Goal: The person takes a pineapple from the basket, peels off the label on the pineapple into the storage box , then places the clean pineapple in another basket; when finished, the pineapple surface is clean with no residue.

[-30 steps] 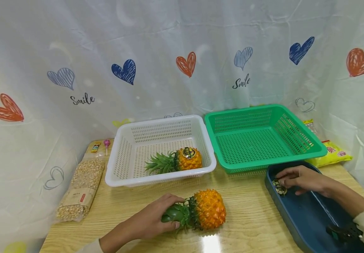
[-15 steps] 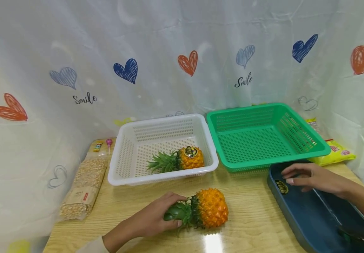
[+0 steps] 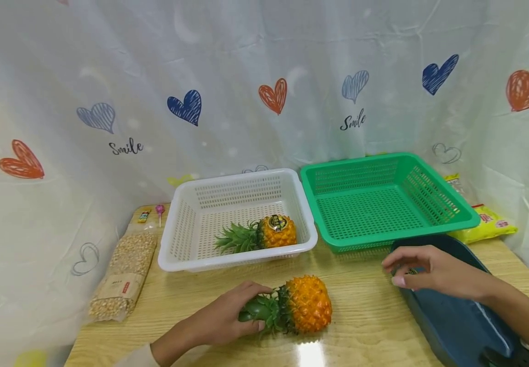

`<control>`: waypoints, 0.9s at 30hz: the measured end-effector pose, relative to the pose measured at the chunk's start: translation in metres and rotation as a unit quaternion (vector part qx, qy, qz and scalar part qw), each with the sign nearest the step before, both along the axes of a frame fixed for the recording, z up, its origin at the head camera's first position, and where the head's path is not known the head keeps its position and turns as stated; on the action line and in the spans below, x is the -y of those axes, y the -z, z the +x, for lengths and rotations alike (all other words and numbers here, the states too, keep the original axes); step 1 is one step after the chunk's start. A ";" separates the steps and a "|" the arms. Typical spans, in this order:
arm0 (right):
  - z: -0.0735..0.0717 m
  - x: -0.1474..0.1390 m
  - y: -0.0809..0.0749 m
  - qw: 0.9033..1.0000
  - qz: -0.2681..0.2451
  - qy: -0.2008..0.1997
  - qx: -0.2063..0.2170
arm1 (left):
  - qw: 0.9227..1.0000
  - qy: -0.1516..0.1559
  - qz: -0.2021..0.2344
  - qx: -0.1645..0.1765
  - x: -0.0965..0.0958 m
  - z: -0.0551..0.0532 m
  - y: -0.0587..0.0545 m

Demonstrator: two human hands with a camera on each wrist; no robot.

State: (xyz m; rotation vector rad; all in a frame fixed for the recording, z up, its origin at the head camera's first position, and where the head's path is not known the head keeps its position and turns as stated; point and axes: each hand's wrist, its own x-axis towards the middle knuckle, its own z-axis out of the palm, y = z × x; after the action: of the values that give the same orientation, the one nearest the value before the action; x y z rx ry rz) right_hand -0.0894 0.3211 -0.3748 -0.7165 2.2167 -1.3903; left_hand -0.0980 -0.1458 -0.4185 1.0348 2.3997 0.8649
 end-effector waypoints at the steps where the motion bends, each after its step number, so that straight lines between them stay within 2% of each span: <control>1: 0.001 0.006 0.000 1.000 -0.006 0.001 -0.012 | 1.000 0.001 -0.001 0.003 -0.001 -0.001 0.000; 4: 0.003 0.024 -0.001 0.999 -0.026 0.007 -0.032 | 1.000 0.001 -0.004 0.009 -0.002 -0.002 -0.001; 9: 0.006 0.054 0.000 0.998 -0.053 0.027 -0.034 | 1.000 0.002 -0.006 0.015 -0.002 -0.002 0.000; 16: 0.007 0.086 0.006 0.997 -0.037 0.068 -0.007 | 1.000 0.001 -0.007 0.009 -0.001 0.000 0.001; 22: 0.005 0.104 0.015 0.997 -0.015 0.068 -0.014 | 1.000 0.003 -0.009 0.009 0.000 -0.001 0.000; 27: 0.003 0.117 0.022 0.998 -0.023 0.063 -0.002 | 1.000 0.003 -0.011 0.012 0.000 -0.002 -0.002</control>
State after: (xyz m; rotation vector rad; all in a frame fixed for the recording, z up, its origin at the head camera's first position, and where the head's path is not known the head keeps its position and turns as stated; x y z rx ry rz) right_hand -0.0868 0.2042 -0.3969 -0.6050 2.2734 -1.5056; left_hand -0.1001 -0.1462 -0.4168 1.0163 2.3806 0.8421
